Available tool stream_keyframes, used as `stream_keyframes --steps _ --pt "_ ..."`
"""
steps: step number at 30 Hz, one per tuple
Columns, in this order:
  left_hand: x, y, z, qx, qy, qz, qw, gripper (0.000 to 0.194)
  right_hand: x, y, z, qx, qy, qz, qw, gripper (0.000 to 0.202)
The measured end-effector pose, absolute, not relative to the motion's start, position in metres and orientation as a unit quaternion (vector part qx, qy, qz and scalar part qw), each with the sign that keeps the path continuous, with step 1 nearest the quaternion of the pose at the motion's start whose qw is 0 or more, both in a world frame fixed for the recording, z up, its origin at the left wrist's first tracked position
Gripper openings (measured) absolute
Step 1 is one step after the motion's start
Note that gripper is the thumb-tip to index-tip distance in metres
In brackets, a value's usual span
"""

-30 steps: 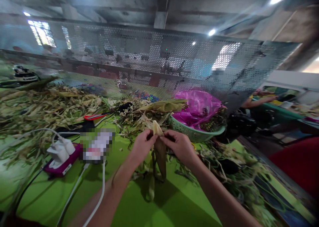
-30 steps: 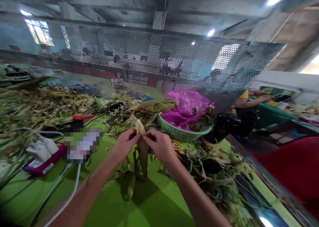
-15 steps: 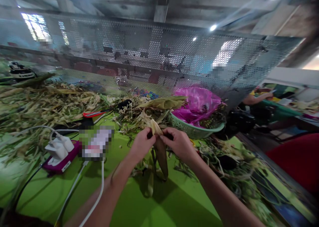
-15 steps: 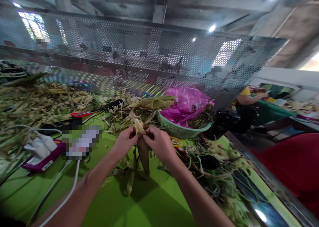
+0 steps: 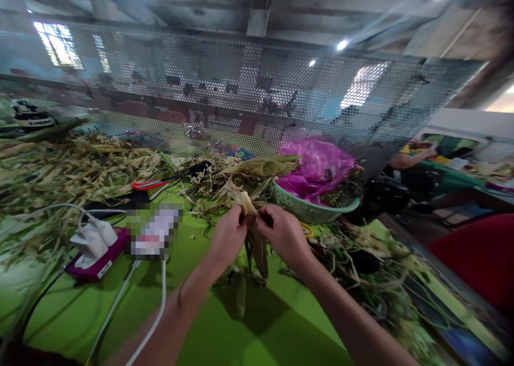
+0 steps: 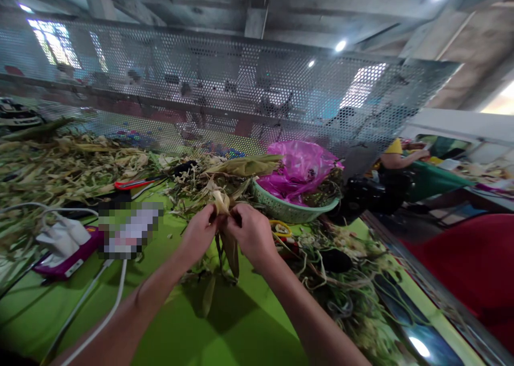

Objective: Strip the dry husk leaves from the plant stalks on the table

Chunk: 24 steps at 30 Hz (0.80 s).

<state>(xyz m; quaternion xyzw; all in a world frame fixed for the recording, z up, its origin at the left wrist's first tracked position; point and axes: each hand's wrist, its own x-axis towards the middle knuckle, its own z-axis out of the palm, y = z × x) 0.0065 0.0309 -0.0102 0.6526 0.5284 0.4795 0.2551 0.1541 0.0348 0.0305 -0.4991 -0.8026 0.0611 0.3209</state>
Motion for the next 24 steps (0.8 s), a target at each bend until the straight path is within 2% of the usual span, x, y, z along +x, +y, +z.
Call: stream_keyframes --steps 6,9,14,16,20,24 --pt "0.014 0.019 0.0 0.659 0.492 0.493 0.284 0.012 0.156 0.039 0.024 -0.501 -0.789 0.051 0.353 0.008" --pt "0.023 0.01 0.01 0.679 0.423 0.502 0.328 0.017 0.166 0.047 0.02 -0.511 -0.765 0.106 0.377 0.009" --pt "0.009 0.012 0.023 0.582 0.41 0.582 0.393 0.023 0.187 0.066 0.02 -0.57 -0.694 0.135 0.419 0.017" --pt "-0.005 0.016 0.027 0.519 0.411 0.642 0.387 0.026 0.199 0.074 0.021 -0.581 -0.661 0.138 0.453 0.018" --pt "-0.03 0.022 0.037 0.407 0.378 0.768 0.317 0.025 0.223 0.084 0.029 -0.546 -0.58 0.227 0.561 0.024" --pt "-0.032 0.027 0.043 0.391 0.399 0.784 0.27 0.027 0.233 0.081 0.042 -0.511 -0.555 0.304 0.582 0.031"
